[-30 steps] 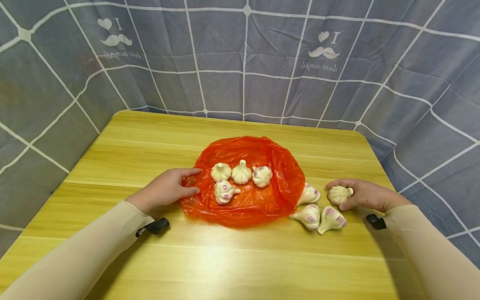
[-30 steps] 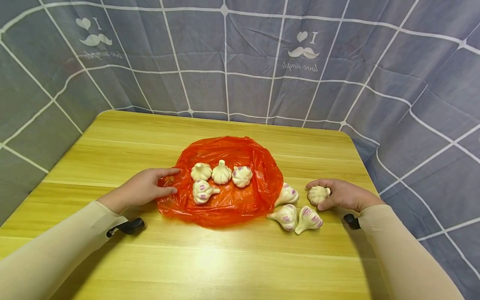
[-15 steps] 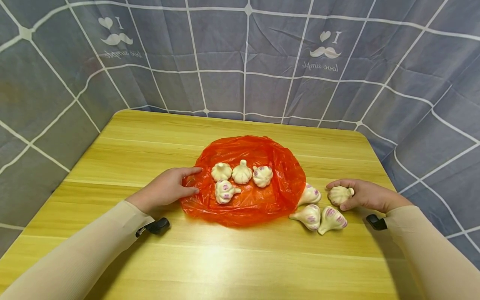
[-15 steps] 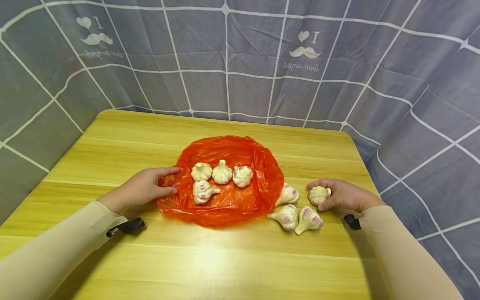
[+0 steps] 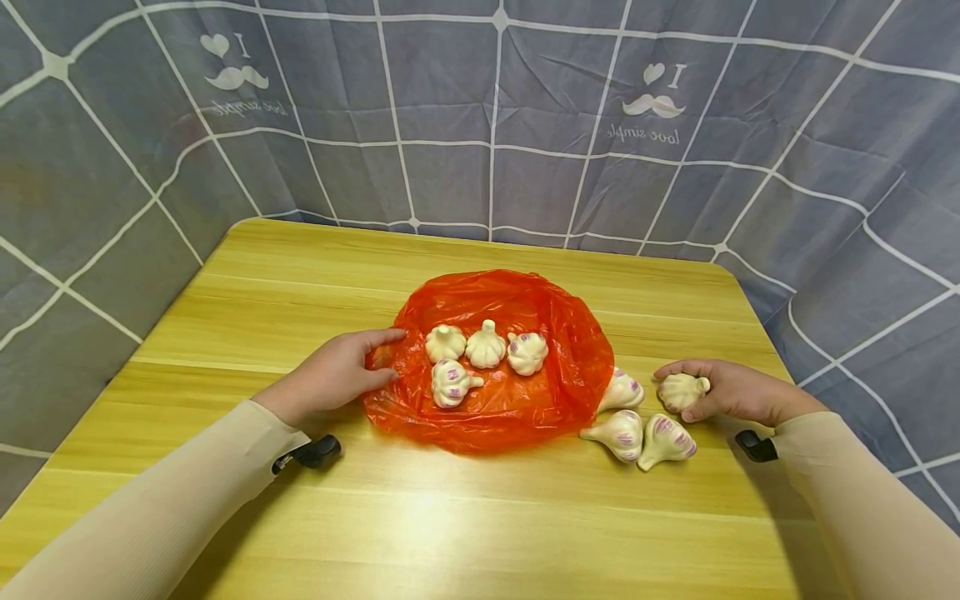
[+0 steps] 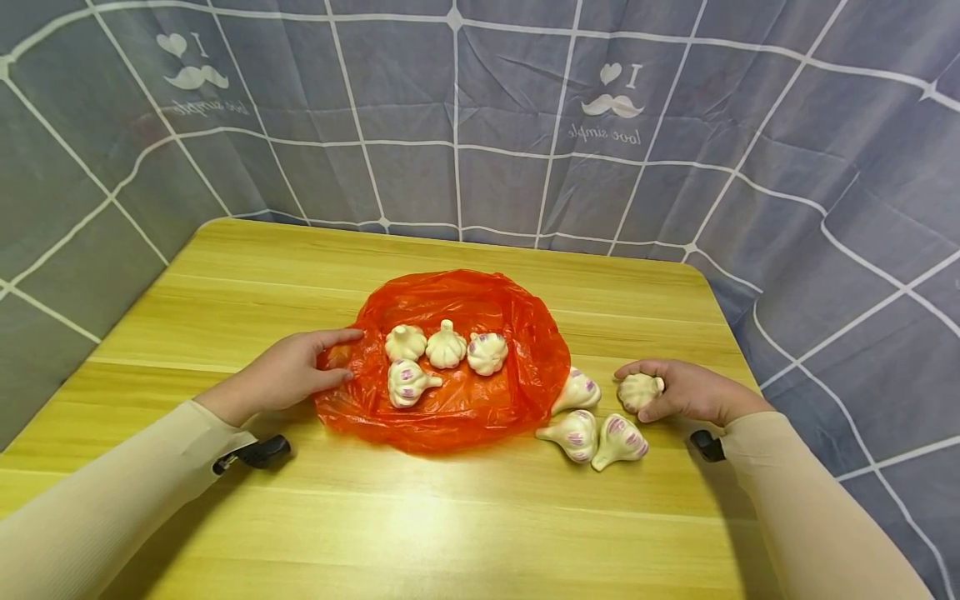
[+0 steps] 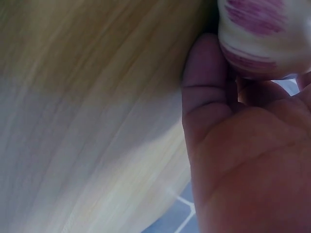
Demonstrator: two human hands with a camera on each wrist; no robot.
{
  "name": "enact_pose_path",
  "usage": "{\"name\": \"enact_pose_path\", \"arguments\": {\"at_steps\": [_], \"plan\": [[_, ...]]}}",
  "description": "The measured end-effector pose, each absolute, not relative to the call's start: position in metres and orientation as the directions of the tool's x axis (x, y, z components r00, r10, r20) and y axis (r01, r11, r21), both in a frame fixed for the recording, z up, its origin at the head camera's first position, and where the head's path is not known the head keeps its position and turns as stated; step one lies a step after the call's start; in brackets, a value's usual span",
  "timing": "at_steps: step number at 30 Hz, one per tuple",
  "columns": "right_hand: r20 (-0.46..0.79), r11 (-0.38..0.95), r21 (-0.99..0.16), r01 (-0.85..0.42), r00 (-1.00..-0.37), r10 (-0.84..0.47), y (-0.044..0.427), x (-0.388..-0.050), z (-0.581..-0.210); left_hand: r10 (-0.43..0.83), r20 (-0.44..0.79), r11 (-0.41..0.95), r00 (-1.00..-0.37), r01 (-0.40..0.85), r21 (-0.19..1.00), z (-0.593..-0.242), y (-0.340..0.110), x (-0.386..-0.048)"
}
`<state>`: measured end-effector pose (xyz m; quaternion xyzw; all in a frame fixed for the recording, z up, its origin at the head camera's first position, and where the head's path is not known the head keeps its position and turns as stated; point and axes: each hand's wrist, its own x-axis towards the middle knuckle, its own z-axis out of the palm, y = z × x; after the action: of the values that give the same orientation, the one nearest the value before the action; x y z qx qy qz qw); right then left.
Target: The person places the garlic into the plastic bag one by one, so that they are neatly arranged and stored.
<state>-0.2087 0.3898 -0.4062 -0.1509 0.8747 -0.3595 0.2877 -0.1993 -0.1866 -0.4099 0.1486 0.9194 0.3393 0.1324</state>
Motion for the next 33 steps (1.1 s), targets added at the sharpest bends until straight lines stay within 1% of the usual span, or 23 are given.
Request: {"name": "enact_pose_path", "arguments": {"at_steps": [12,15,20,25,29,33], "plan": [[-0.347,0.779,-0.601,-0.176,-0.821,-0.453,0.382,-0.21,-0.4,0.346,-0.097,0.695,-0.933,0.185,0.695,-0.408,-0.186,-0.198],[-0.325,0.783,-0.592,-0.193,-0.831,-0.451,0.381,-0.209,-0.4,0.345,-0.093,0.69,-0.934,0.185,0.7,-0.407,-0.186,-0.198],[-0.273,0.809,-0.536,-0.242,-0.857,-0.437,0.38,-0.209,-0.395,0.33,-0.085,0.697,-0.94,0.182,0.693,-0.405,-0.187,-0.197],[-0.232,0.829,-0.5,-0.251,-0.883,-0.408,0.377,-0.21,-0.388,0.326,-0.091,0.702,-0.941,0.177,0.69,-0.404,-0.187,-0.196],[-0.199,0.832,-0.495,-0.249,-0.9,-0.388,0.372,-0.211,-0.38,0.326,-0.099,0.694,-0.94,0.167,0.7,-0.405,-0.187,-0.197],[-0.161,0.81,-0.523,-0.265,-0.903,-0.399,0.365,-0.212,-0.371,0.321,-0.099,0.684,-0.942,0.159,0.712,-0.406,-0.187,-0.197]]}}
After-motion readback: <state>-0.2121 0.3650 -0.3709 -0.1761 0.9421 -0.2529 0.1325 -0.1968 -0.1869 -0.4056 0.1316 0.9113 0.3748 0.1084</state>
